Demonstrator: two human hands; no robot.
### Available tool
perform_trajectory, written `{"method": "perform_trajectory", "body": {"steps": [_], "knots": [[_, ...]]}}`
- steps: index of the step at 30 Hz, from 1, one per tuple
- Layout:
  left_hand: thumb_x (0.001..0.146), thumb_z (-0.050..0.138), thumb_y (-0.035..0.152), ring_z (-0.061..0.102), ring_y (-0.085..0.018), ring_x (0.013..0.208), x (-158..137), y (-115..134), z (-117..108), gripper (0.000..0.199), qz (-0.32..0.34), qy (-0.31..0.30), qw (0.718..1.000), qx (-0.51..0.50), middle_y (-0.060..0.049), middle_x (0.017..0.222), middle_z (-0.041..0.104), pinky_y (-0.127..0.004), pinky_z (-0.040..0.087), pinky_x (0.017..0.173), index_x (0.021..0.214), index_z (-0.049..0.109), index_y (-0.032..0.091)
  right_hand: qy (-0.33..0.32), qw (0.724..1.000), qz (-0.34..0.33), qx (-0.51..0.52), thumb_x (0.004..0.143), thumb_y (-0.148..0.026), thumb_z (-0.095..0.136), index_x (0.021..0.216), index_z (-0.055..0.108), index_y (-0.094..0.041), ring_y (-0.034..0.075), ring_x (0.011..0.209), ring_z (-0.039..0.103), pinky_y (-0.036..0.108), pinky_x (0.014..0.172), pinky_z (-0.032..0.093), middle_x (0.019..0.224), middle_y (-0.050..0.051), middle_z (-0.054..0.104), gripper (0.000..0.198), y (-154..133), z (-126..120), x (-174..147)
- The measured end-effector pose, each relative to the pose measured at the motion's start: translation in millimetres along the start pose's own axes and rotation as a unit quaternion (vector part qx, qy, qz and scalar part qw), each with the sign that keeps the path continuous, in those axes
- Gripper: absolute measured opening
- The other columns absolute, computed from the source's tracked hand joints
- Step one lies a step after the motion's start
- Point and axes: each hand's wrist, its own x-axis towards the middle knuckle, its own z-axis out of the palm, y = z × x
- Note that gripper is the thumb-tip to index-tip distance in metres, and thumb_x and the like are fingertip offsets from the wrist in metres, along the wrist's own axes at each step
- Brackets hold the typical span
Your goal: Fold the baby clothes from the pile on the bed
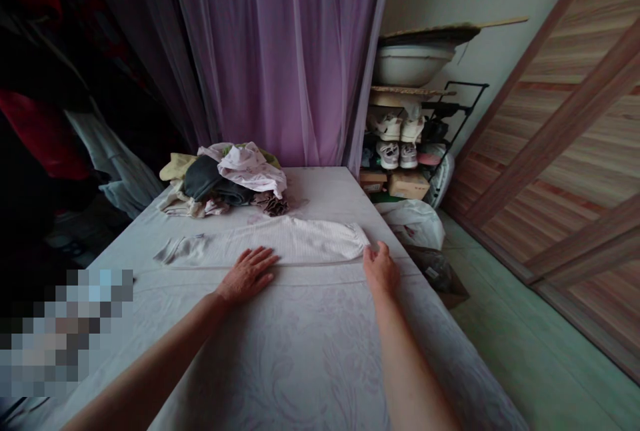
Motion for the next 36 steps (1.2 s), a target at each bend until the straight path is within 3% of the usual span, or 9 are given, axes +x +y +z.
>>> {"method": "perform_trajectory", "body": {"steps": [6,12,19,26,30,33,36], "knots": [[0.097,0.038,0.050,0.032,-0.028,0.143,0.8,-1.5,8.8,0.049,0.007,-0.002,1.000,0.025,-0.006,0.153,0.042,-0.051,0.023,0.115,0.144,0.045,0.034,-0.067,0.998,-0.015,-0.013,0.080,-0.051,0.056,0.122,0.064,-0.020,0.028,0.076,0.067,0.034,0.065,0.045,0.087,0.010,0.074,0.053,-18.2,-2.8,16.0],[0.097,0.038,0.053,0.030,-0.028,0.144,1.2,-0.5,11.4,0.056,-0.005,-0.002,0.999,0.045,-0.006,0.156,0.037,-0.050,0.020,0.116,0.149,0.036,0.034,0.010,1.000,-0.026,0.010,0.087,-0.040,0.051,0.116,0.065,-0.019,0.023,0.076,0.065,0.028,0.062,0.038,0.091,0.009,0.074,0.039,-23.9,2.0,11.4],[0.098,0.037,0.051,0.027,-0.028,0.145,2.1,5.4,5.3,0.055,-0.020,-0.031,0.997,0.064,-0.005,0.158,0.034,-0.052,0.020,0.116,0.150,0.033,0.035,-0.045,0.997,-0.026,-0.066,0.088,-0.039,0.054,0.113,0.066,-0.022,0.021,0.076,0.063,0.027,0.061,0.034,0.093,0.007,0.074,0.032,-25.1,2.5,9.1],[0.098,0.037,0.051,0.027,-0.028,0.145,3.2,8.3,1.7,0.055,-0.024,-0.043,0.996,0.074,-0.006,0.157,0.034,-0.054,0.020,0.115,0.150,0.031,0.038,0.000,0.999,-0.040,-0.001,0.087,-0.043,0.054,0.112,0.065,-0.019,0.021,0.079,0.063,0.026,0.062,0.035,0.093,0.007,0.073,0.036,-30.0,-2.1,15.3],[0.098,0.037,0.051,0.027,-0.029,0.145,3.6,9.5,0.5,0.054,-0.027,-0.047,0.996,0.074,-0.006,0.157,0.034,-0.055,0.021,0.115,0.150,0.033,0.038,-0.051,0.996,-0.034,-0.066,0.087,-0.041,0.055,0.112,0.065,-0.020,0.023,0.089,0.065,0.028,0.068,0.040,0.101,0.009,0.072,0.034,-32.4,-3.1,14.8],[0.098,0.037,0.051,0.028,-0.028,0.145,3.9,9.9,0.4,0.053,-0.029,-0.051,0.995,0.075,-0.006,0.157,0.034,-0.054,0.020,0.116,0.149,0.034,0.038,-0.064,0.992,-0.030,-0.106,0.087,-0.043,0.055,0.127,0.057,-0.016,0.026,0.103,0.064,0.031,0.077,0.045,0.116,0.014,0.068,0.048,-34.5,-5.1,19.9],[0.097,0.038,0.052,0.028,-0.028,0.145,3.8,9.9,0.7,0.053,-0.029,-0.050,0.995,0.075,-0.006,0.157,0.035,-0.054,0.019,0.116,0.149,0.035,0.038,-0.146,0.978,-0.009,-0.147,0.085,-0.053,0.055,0.120,0.063,-0.015,0.030,0.105,0.065,0.035,0.080,0.048,0.115,0.018,0.068,0.052,-37.0,-9.2,34.0]]}}
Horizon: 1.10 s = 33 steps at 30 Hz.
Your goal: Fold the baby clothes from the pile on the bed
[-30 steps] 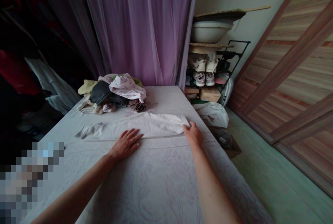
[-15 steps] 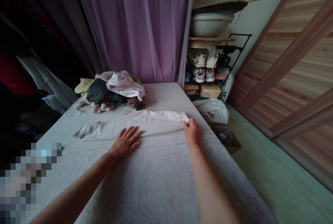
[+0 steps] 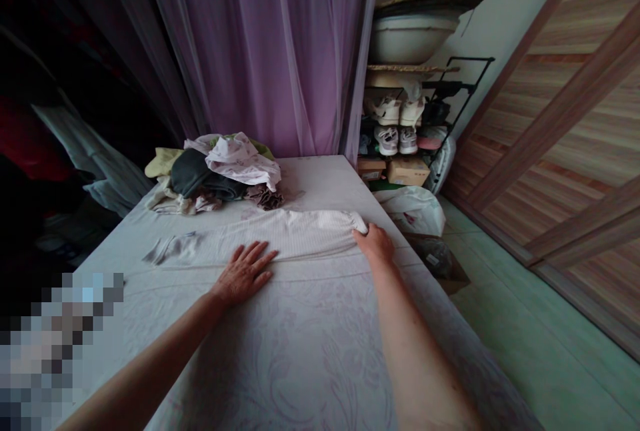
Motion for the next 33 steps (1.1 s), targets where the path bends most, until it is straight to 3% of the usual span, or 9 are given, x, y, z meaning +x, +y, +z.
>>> {"method": "perform_trajectory", "body": {"steps": [4,7,10,15,20,23,27,29,33], "knots": [[0.097,0.037,0.052,0.027,-0.028,0.145,-0.2,-0.1,0.8,0.052,0.000,0.004,1.000,-0.001,-0.006,0.157,0.034,-0.055,0.019,0.116,0.148,0.035,0.039,-0.078,0.997,0.003,0.007,0.075,-0.053,0.067,0.100,0.071,-0.015,0.033,0.105,0.065,0.037,0.081,0.051,0.111,0.019,0.069,0.045,0.5,-9.6,17.3],[0.098,0.036,0.052,0.027,-0.029,0.145,-0.1,0.0,0.9,0.052,0.002,0.005,1.000,-0.004,-0.006,0.157,0.034,-0.056,0.019,0.115,0.148,0.034,0.040,-0.090,0.983,0.035,0.154,0.067,-0.037,0.077,0.096,0.068,-0.013,0.030,0.097,0.068,0.035,0.075,0.054,0.101,0.018,0.071,0.038,-0.2,-8.0,20.3],[0.097,0.037,0.052,0.027,-0.030,0.145,0.3,0.7,0.4,0.052,0.000,0.002,1.000,-0.007,-0.006,0.157,0.034,-0.057,0.018,0.115,0.148,0.034,0.041,-0.117,0.947,0.050,0.296,0.075,-0.038,0.071,0.102,0.063,-0.015,0.020,0.078,0.070,0.028,0.064,0.055,0.090,0.010,0.073,0.036,-3.9,-0.7,14.0],[0.097,0.038,0.051,0.026,-0.030,0.145,1.1,1.6,0.1,0.051,-0.004,-0.008,1.000,-0.007,-0.006,0.158,0.033,-0.058,0.018,0.115,0.147,0.036,0.041,-0.041,0.929,0.061,0.362,0.085,-0.044,0.057,0.112,0.059,-0.016,0.020,0.078,0.068,0.029,0.064,0.055,0.098,0.011,0.071,0.039,-10.3,9.6,1.2],[0.097,0.038,0.052,0.028,-0.030,0.144,0.8,0.3,2.5,0.055,0.000,0.014,1.000,-0.006,-0.005,0.157,0.035,-0.057,0.018,0.115,0.149,0.033,0.038,0.104,0.966,-0.017,0.237,0.082,-0.030,0.056,0.124,0.056,-0.016,0.028,0.107,0.059,0.038,0.089,0.047,0.116,0.014,0.064,0.044,-4.6,19.9,-11.0],[0.097,0.038,0.053,0.029,-0.029,0.144,0.0,0.7,2.1,0.055,-0.001,0.015,1.000,-0.006,-0.005,0.157,0.035,-0.056,0.018,0.115,0.149,0.033,0.037,0.121,0.983,-0.039,0.132,0.081,-0.029,0.057,0.130,0.053,-0.014,0.030,0.110,0.057,0.040,0.091,0.044,0.119,0.017,0.062,0.052,-2.7,21.8,-17.3],[0.097,0.037,0.053,0.029,-0.029,0.143,-1.8,3.9,-2.7,0.057,-0.004,0.009,1.000,-0.018,-0.006,0.156,0.036,-0.057,0.019,0.116,0.150,0.033,0.032,0.168,0.975,-0.101,0.105,0.079,-0.031,0.059,0.138,0.046,-0.014,0.032,0.125,0.047,0.043,0.098,0.041,0.136,0.018,0.052,0.063,-17.5,9.5,-17.7],[0.096,0.038,0.054,0.033,-0.029,0.142,-1.0,3.9,-7.0,0.059,-0.005,0.015,0.999,-0.033,-0.008,0.154,0.041,-0.055,0.022,0.116,0.149,0.037,0.027,0.162,0.966,-0.179,0.093,0.082,-0.030,0.055,0.130,0.055,-0.017,0.029,0.128,0.045,0.042,0.103,0.037,0.139,0.014,0.053,0.050,-35.1,2.1,-16.0],[0.100,0.031,0.047,0.053,-0.024,0.126,11.0,-8.6,-17.0,0.050,-0.008,0.056,0.995,-0.084,-0.009,0.135,0.061,-0.044,0.040,0.107,0.136,0.054,0.022,0.043,0.955,-0.288,0.049,0.088,-0.024,0.048,0.113,0.069,-0.023,0.022,0.118,0.055,0.032,0.103,0.038,0.124,0.007,0.067,0.032,-84.4,-0.2,-12.3]]}}
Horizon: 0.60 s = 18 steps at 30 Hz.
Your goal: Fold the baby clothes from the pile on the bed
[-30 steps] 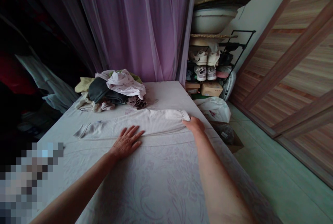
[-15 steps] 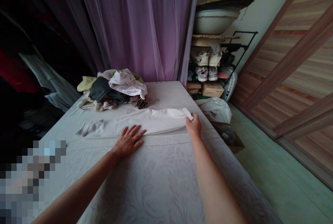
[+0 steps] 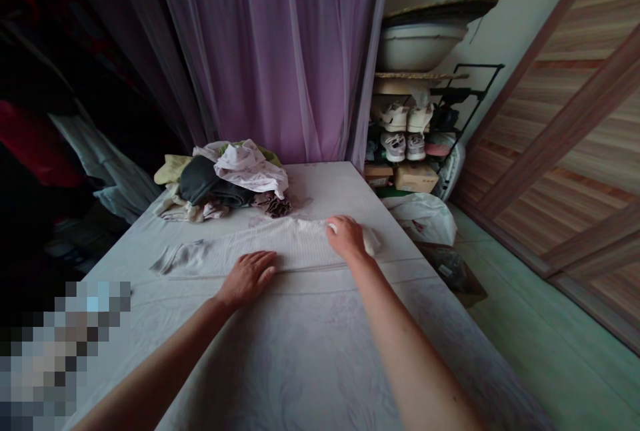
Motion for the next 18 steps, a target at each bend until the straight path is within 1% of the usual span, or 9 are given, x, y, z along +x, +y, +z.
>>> {"method": "perform_trajectory", "body": {"steps": [2,3,5,8,11,14,16,18], "knots": [[0.101,0.027,0.042,0.059,-0.022,0.118,10.8,-11.7,-3.1,0.048,-0.009,0.028,0.999,-0.013,-0.009,0.126,0.066,-0.040,0.044,0.103,0.129,0.060,0.021,-0.060,0.998,-0.023,-0.012,0.089,-0.023,0.046,0.116,0.068,-0.024,0.020,0.115,0.058,0.029,0.101,0.040,0.122,0.005,0.069,0.034,-19.2,7.9,16.3],[0.101,0.027,0.039,0.059,-0.022,0.119,16.1,-18.2,-3.3,0.048,-0.014,0.036,0.999,-0.008,-0.009,0.126,0.066,-0.041,0.043,0.105,0.128,0.062,0.020,-0.080,0.996,-0.032,-0.018,0.090,-0.023,0.045,0.118,0.068,-0.024,0.020,0.115,0.059,0.029,0.100,0.041,0.122,0.005,0.068,0.036,-27.7,12.6,24.6],[0.100,0.030,0.038,0.052,-0.024,0.128,24.3,-30.5,-0.7,0.046,-0.029,0.034,0.999,0.019,-0.010,0.135,0.061,-0.044,0.038,0.110,0.130,0.060,0.019,-0.106,0.993,-0.047,-0.027,0.091,-0.022,0.043,0.120,0.067,-0.025,0.019,0.115,0.060,0.028,0.099,0.042,0.124,0.003,0.068,0.038,-42.2,22.0,41.3],[0.097,0.038,0.047,0.037,-0.029,0.140,28.4,-41.6,7.5,0.051,-0.054,0.005,0.996,0.066,-0.009,0.149,0.047,-0.051,0.029,0.115,0.140,0.051,0.021,-0.137,0.988,-0.066,-0.031,0.091,-0.022,0.044,0.121,0.067,-0.029,0.018,0.114,0.061,0.028,0.096,0.044,0.124,0.000,0.068,0.039,-59.1,35.8,65.3],[0.095,0.039,0.056,0.031,-0.030,0.144,26.2,-42.7,13.5,0.060,-0.058,-0.009,0.995,0.080,-0.008,0.154,0.040,-0.053,0.025,0.116,0.146,0.043,0.023,-0.174,0.980,-0.088,-0.038,0.088,-0.018,0.046,0.122,0.067,-0.032,0.017,0.114,0.062,0.027,0.095,0.045,0.124,-0.002,0.068,0.043,-73.0,48.3,85.3],[0.095,0.036,0.058,0.030,-0.030,0.144,23.8,-40.2,14.7,0.063,-0.056,-0.014,0.995,0.078,-0.008,0.155,0.038,-0.053,0.024,0.117,0.147,0.041,0.023,-0.213,0.969,-0.117,-0.048,0.081,-0.012,0.049,0.116,0.070,-0.034,0.017,0.112,0.063,0.026,0.092,0.046,0.118,-0.002,0.071,0.046,-84.6,56.7,98.5],[0.095,0.036,0.057,0.031,-0.030,0.144,23.2,-39.2,14.9,0.063,-0.056,-0.012,0.996,0.075,-0.008,0.155,0.038,-0.053,0.024,0.117,0.147,0.041,0.023,-0.233,0.961,-0.140,-0.057,0.077,-0.009,0.052,0.110,0.074,-0.033,0.019,0.109,0.064,0.027,0.090,0.046,0.114,-0.001,0.073,0.046,-89.9,58.2,102.7],[0.095,0.038,0.057,0.031,-0.030,0.144,23.0,-39.1,15.4,0.062,-0.056,-0.005,0.996,0.073,-0.008,0.155,0.038,-0.053,0.024,0.117,0.147,0.042,0.023,-0.240,0.954,-0.165,-0.065,0.075,-0.007,0.053,0.106,0.075,-0.031,0.020,0.110,0.062,0.028,0.091,0.045,0.115,0.001,0.072,0.045,-92.7,56.3,103.3]]}}
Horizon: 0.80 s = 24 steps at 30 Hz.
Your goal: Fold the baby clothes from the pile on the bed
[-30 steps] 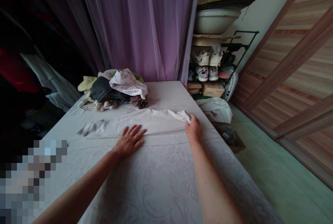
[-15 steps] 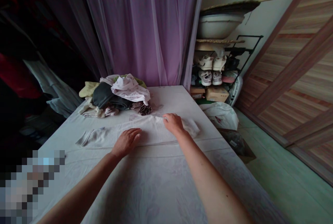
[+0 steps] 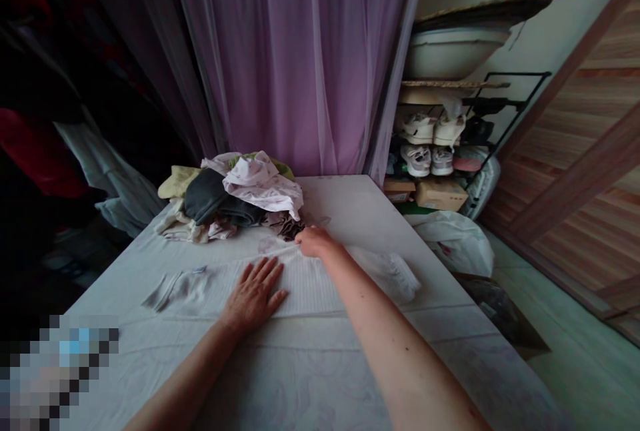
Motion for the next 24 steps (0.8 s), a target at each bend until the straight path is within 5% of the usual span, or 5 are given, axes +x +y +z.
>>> {"method": "perform_trajectory", "body": {"steps": [9,14,24], "knots": [[0.095,0.038,0.057,0.031,-0.029,0.144,-1.5,-0.2,5.3,0.061,-0.002,0.026,1.000,-0.010,-0.007,0.154,0.039,-0.053,0.021,0.118,0.147,0.042,0.026,-0.030,0.990,-0.068,-0.119,0.079,-0.033,0.063,0.093,0.078,-0.026,0.029,0.114,0.057,0.041,0.096,0.041,0.115,0.009,0.070,0.021,-3.2,-17.1,-21.4],[0.093,0.039,0.059,0.028,-0.032,0.144,-1.1,-0.1,4.9,0.062,-0.012,0.023,1.000,-0.002,-0.007,0.156,0.036,-0.056,0.019,0.117,0.146,0.042,0.027,0.011,0.986,-0.014,-0.168,0.090,-0.050,0.053,0.096,0.076,-0.022,0.027,0.106,0.063,0.039,0.094,0.040,0.106,0.013,0.072,0.037,5.8,-20.2,-15.7],[0.092,0.039,0.062,0.028,-0.039,0.143,1.1,4.5,0.7,0.062,-0.039,0.003,0.999,-0.004,-0.008,0.156,0.036,-0.068,0.017,0.111,0.146,0.043,0.032,0.147,0.976,0.156,-0.038,0.095,-0.038,0.048,0.117,0.061,-0.022,0.022,0.101,0.063,0.030,0.082,0.044,0.112,0.010,0.069,0.030,11.5,32.6,-15.2]]}}
